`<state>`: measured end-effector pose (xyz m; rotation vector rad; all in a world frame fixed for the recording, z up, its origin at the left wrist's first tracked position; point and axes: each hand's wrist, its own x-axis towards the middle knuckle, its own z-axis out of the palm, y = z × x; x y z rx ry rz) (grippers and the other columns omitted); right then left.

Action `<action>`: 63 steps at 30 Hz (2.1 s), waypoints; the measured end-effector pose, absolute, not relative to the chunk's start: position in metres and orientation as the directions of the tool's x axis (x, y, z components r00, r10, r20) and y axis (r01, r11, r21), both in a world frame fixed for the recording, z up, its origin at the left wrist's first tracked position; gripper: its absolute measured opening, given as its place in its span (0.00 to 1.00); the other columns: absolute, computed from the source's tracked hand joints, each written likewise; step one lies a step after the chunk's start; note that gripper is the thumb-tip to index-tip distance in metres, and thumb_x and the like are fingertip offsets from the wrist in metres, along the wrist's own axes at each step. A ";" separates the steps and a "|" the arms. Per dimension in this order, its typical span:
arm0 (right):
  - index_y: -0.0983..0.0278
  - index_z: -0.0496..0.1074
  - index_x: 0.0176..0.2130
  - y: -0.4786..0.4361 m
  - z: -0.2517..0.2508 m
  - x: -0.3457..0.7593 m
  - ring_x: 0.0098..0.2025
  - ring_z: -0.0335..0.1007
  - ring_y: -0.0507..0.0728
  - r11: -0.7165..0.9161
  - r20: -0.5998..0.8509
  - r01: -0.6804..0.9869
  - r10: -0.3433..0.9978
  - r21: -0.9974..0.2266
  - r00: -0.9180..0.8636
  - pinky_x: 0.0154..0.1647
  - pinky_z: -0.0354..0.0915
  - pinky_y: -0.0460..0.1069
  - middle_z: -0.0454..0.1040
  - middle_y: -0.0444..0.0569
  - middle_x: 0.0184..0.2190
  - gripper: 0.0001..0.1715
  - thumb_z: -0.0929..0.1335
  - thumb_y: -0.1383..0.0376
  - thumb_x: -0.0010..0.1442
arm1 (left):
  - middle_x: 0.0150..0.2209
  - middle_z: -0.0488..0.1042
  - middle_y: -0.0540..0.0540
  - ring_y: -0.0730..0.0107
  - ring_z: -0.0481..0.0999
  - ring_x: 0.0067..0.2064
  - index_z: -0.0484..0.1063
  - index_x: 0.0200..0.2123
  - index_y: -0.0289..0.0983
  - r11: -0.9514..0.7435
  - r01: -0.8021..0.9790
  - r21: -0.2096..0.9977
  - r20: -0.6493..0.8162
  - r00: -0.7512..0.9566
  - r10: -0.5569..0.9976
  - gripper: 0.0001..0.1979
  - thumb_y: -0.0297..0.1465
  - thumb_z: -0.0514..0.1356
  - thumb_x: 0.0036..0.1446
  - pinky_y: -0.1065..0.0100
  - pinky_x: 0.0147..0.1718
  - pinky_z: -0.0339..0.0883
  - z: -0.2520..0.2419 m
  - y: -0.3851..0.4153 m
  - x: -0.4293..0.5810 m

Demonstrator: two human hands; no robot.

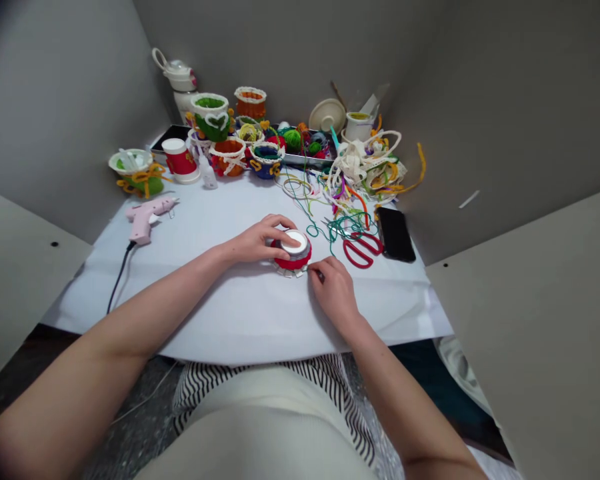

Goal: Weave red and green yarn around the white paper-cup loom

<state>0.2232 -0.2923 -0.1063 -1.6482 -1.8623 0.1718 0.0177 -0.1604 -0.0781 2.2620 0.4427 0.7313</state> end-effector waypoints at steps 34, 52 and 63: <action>0.62 0.75 0.41 -0.312 -0.112 0.230 0.38 0.65 0.58 0.496 0.411 0.767 0.849 -0.406 -0.332 0.38 0.67 0.53 0.70 0.53 0.35 0.13 0.62 0.72 0.65 | 0.55 0.72 0.45 0.60 0.63 0.58 0.80 0.42 0.47 -0.694 0.078 0.716 0.337 0.832 0.441 0.11 0.33 0.63 0.55 0.49 0.60 0.52 -0.067 -0.159 0.019; 0.63 0.73 0.32 -0.281 -0.105 0.234 0.31 0.67 0.55 0.226 0.385 0.767 0.922 -0.600 0.030 0.33 0.63 0.50 0.70 0.47 0.29 0.06 0.66 0.69 0.60 | 0.56 0.72 0.45 0.61 0.65 0.57 0.79 0.42 0.45 -0.685 0.083 0.723 0.323 0.836 0.443 0.10 0.33 0.62 0.56 0.51 0.60 0.53 -0.067 -0.158 0.019; 0.61 0.72 0.34 -0.282 -0.107 0.234 0.36 0.68 0.57 0.264 0.372 0.756 0.928 -0.599 -0.028 0.36 0.65 0.51 0.70 0.48 0.31 0.06 0.65 0.68 0.62 | 0.50 0.68 0.42 0.58 0.64 0.55 0.75 0.39 0.40 -0.650 0.320 0.690 0.369 0.617 0.695 0.17 0.42 0.67 0.48 0.54 0.56 0.57 -0.074 -0.191 0.040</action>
